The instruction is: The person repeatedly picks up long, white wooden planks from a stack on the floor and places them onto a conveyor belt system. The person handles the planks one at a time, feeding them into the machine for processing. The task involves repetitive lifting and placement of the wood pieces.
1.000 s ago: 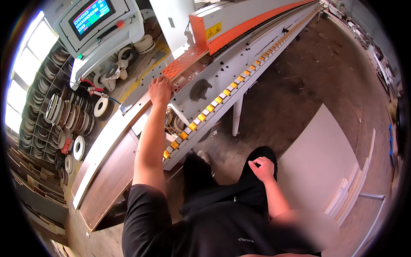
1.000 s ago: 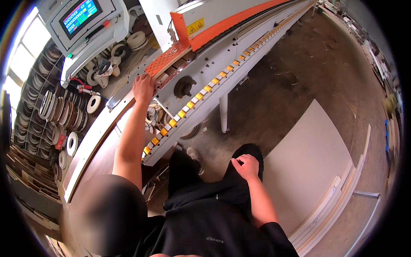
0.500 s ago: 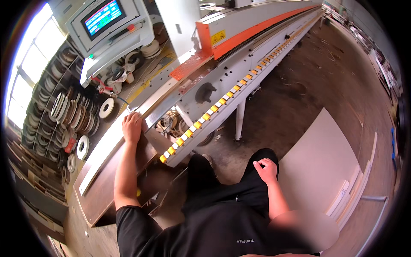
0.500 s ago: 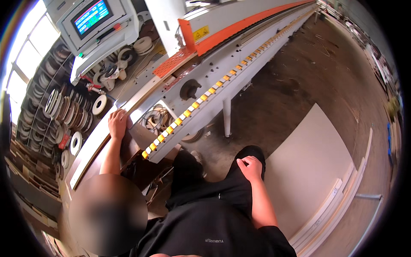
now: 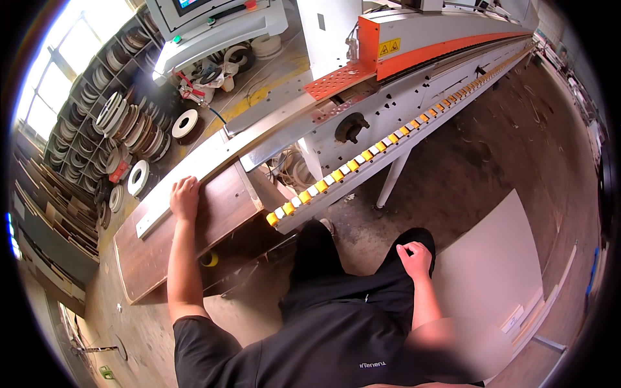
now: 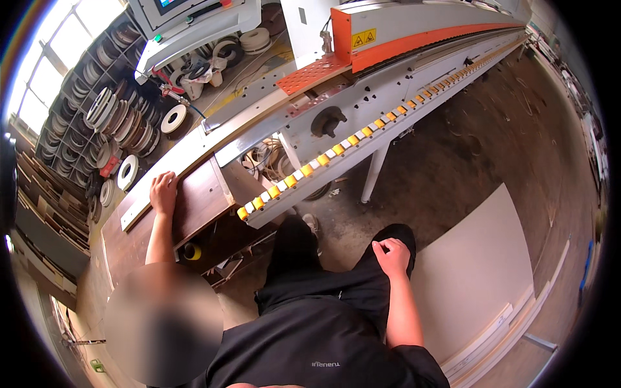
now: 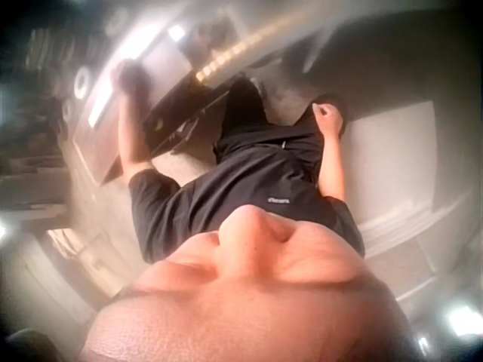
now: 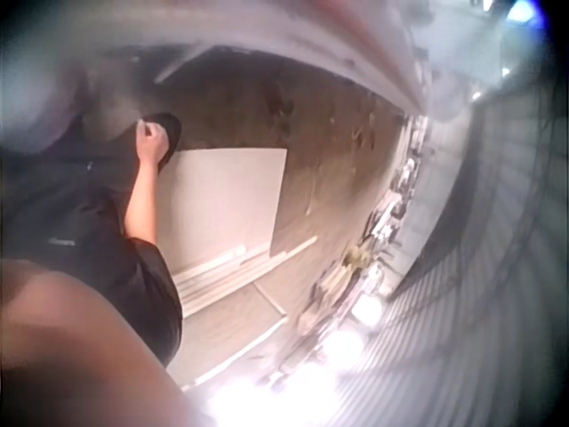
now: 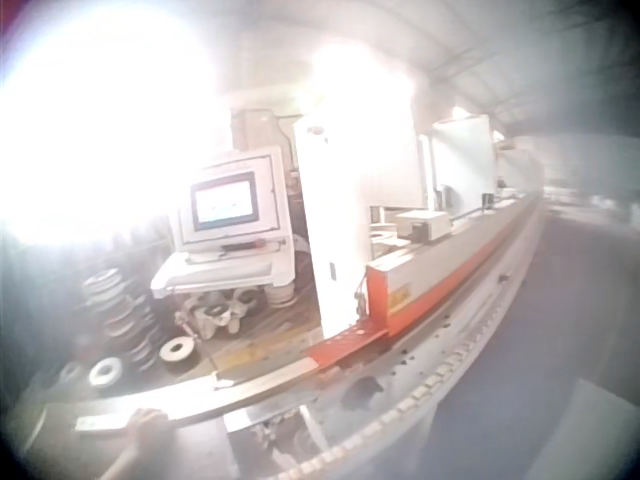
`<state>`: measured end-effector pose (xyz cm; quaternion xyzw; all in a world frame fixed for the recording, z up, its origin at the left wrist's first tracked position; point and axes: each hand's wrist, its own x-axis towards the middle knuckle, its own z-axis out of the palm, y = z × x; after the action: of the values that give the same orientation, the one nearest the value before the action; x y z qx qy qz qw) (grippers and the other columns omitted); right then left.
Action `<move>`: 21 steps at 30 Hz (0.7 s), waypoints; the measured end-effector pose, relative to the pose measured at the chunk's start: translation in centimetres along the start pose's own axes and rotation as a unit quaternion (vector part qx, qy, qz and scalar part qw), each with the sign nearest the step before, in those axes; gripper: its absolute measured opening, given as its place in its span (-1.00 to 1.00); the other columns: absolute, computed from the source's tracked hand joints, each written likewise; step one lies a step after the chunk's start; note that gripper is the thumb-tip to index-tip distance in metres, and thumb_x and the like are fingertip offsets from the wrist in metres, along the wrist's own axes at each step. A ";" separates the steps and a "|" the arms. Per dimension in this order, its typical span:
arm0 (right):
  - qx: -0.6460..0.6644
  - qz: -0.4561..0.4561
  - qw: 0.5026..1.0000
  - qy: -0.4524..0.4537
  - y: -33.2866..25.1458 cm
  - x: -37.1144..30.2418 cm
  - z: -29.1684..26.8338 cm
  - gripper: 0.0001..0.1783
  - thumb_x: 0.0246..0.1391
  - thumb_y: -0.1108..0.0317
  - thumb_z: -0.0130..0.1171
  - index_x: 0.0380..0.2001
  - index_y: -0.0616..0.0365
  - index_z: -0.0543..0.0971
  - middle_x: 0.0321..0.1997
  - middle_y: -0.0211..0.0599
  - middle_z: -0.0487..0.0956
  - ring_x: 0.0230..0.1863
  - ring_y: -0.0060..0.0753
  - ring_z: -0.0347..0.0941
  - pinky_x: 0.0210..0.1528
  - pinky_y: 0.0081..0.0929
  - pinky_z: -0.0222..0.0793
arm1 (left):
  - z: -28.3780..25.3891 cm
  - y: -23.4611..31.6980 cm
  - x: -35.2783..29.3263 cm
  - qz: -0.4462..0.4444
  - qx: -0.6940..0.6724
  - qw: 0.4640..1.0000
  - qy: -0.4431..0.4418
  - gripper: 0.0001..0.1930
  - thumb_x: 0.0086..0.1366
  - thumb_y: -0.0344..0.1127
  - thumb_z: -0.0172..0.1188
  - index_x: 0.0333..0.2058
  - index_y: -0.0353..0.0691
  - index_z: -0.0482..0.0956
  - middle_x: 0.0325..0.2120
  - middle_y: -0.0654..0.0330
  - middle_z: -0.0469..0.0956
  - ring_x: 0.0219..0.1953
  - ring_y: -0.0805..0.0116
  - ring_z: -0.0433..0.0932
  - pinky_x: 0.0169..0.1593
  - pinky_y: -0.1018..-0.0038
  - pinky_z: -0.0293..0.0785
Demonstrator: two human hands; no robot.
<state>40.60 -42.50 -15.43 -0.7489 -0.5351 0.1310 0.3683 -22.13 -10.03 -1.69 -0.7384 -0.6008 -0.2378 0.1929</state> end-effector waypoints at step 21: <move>-0.016 0.001 1.000 0.026 -0.1 -1.1 -0.8 -0.70 0.16 0.19 0.49 -0.54 0.12 0.69 -0.43 -0.30 0.70 -0.31 -0.09 0.64 -0.21 -0.20 0.51 | 4.9 10.3 6.0 0.079 -0.100 0.991 0.033 -0.80 0.46 -0.24 0.34 -0.06 -0.14 0.82 0.00 0.21 0.79 0.10 0.09 0.67 0.23 0.22 0.56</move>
<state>40.51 -43.80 -15.02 -0.7586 -0.5265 0.1032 0.3696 -10.43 -4.59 -2.20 -0.7908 -0.5071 -0.3051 0.1561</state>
